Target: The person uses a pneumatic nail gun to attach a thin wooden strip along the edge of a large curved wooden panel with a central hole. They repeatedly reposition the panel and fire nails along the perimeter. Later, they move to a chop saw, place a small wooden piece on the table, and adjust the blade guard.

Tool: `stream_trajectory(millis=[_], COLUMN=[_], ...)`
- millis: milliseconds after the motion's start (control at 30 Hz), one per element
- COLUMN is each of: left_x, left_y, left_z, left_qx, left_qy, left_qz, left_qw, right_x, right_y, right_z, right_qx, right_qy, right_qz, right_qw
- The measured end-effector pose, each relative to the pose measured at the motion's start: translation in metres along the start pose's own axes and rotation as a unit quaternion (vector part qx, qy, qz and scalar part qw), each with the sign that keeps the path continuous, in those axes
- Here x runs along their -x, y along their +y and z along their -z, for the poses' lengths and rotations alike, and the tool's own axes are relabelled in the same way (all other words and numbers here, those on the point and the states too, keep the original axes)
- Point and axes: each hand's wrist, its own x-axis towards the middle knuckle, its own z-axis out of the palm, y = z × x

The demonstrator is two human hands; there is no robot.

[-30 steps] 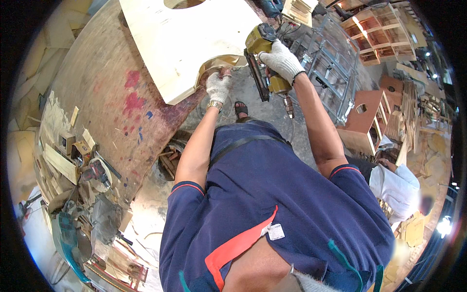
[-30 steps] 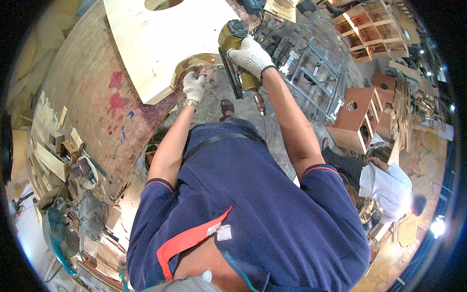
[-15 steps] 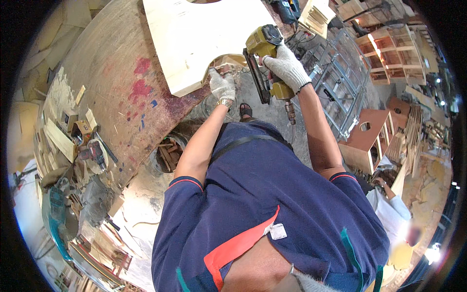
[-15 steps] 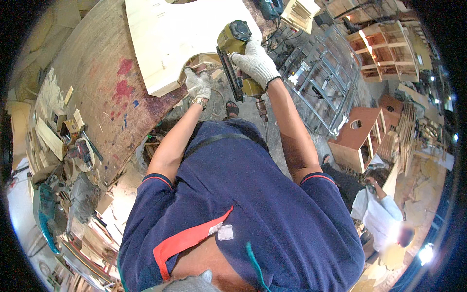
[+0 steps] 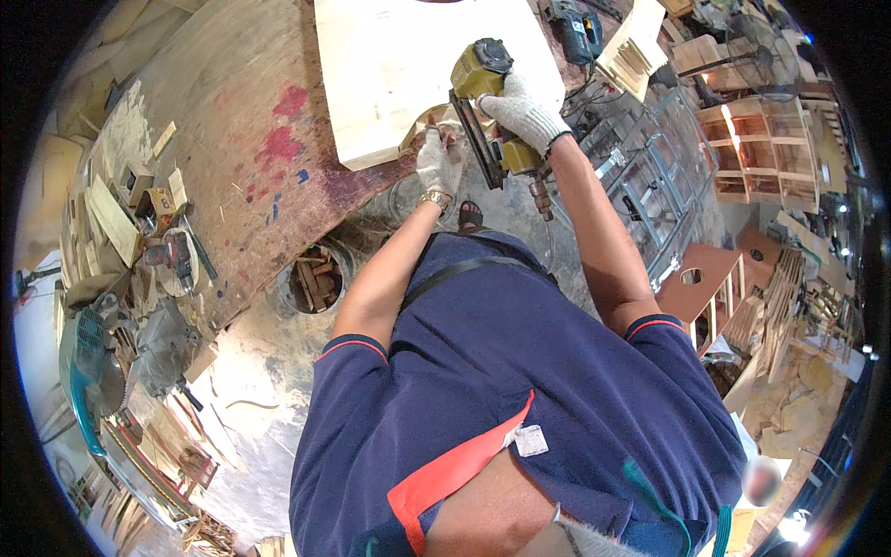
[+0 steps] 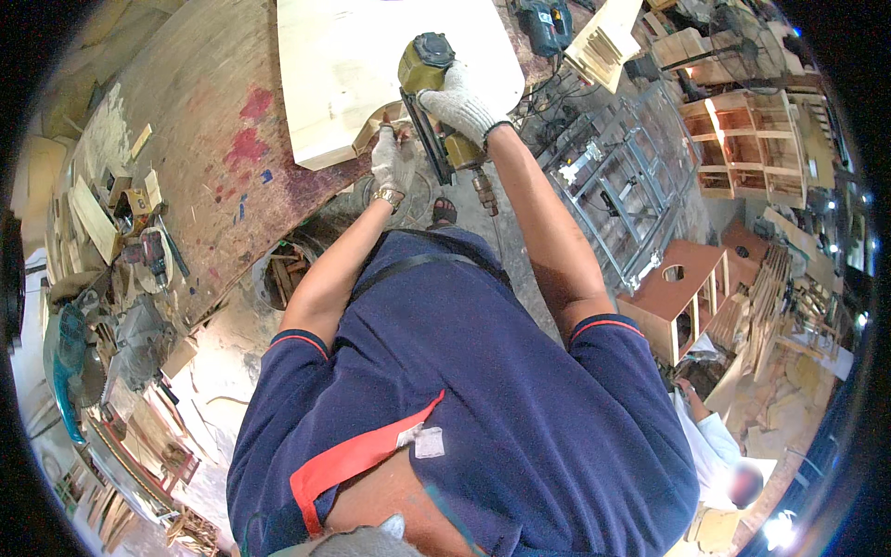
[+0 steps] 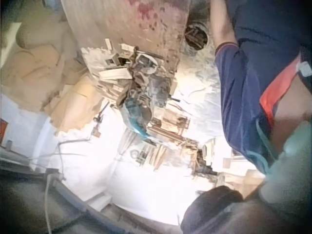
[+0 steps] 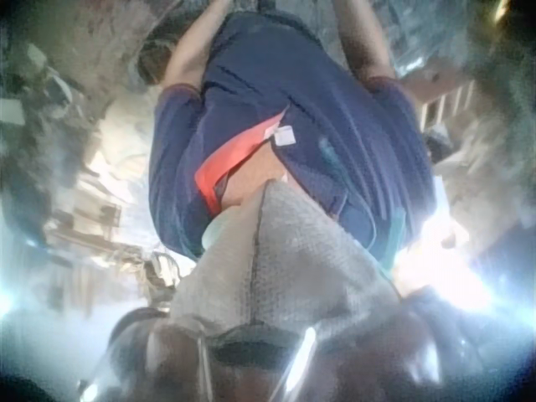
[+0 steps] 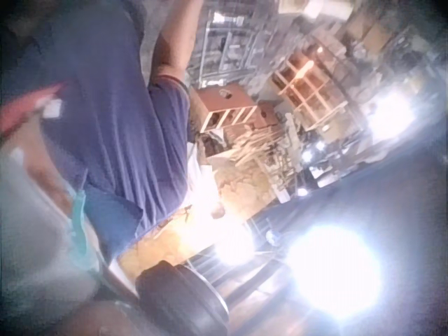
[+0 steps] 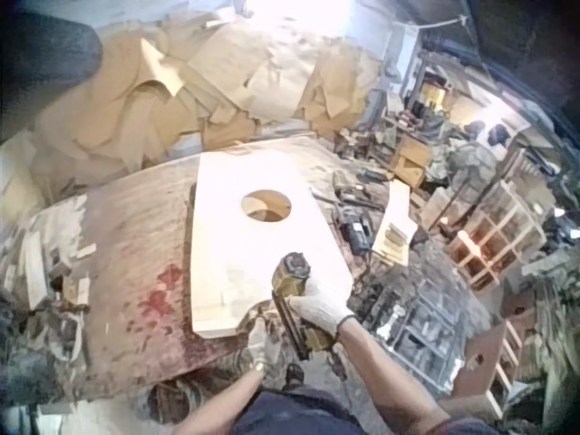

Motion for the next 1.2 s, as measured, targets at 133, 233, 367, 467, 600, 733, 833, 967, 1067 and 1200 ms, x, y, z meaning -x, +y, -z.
stream_trajectory(millis=[133,233,367,467,600,733,833,967,1067,1200], left_x=[-0.01,-0.004,0.015,0.035,0.043,0.042,0.033,0.019,0.017,0.017], left_y=[-0.005,-0.001,0.02,0.053,0.099,0.119,0.127,0.121,0.112,0.111], left_z=[-0.003,-0.001,0.013,0.025,0.055,0.095,0.111,0.114,0.115,0.112], left_qx=[0.355,0.05,-0.299,-0.336,-0.392,-0.492,-0.539,-0.524,-0.561,-0.584], left_qy=[0.019,0.035,0.011,-0.004,0.004,0.16,0.191,0.135,0.128,0.132], left_qz=[0.156,-0.039,-0.157,-0.216,-0.306,-0.321,-0.302,-0.231,-0.216,-0.221], left_qw=[0.922,0.997,0.941,0.917,0.868,0.793,0.763,0.808,0.789,0.769], right_x=[0.0,0.007,0.007,-0.001,-0.007,-0.006,-0.013,-0.014,-0.003,0.006], right_y=[-0.011,-0.025,-0.028,-0.015,-0.006,-0.01,0.0,-0.003,-0.01,-0.007], right_z=[0.001,0.002,0.002,0.001,-0.006,-0.01,-0.014,-0.016,-0.014,-0.014], right_qx=[0.039,0.082,0.065,0.022,0.04,0.03,0.023,0.025,-0.008,-0.038], right_qy=[-0.019,0.002,-0.017,-0.061,-0.055,-0.055,-0.034,-0.03,-0.079,-0.131], right_qz=[-0.001,0.023,0.02,0.013,0.049,0.022,0.035,0.065,0.061,0.066], right_qw=[0.999,0.996,0.998,0.998,0.996,0.998,0.999,0.997,0.995,0.988])
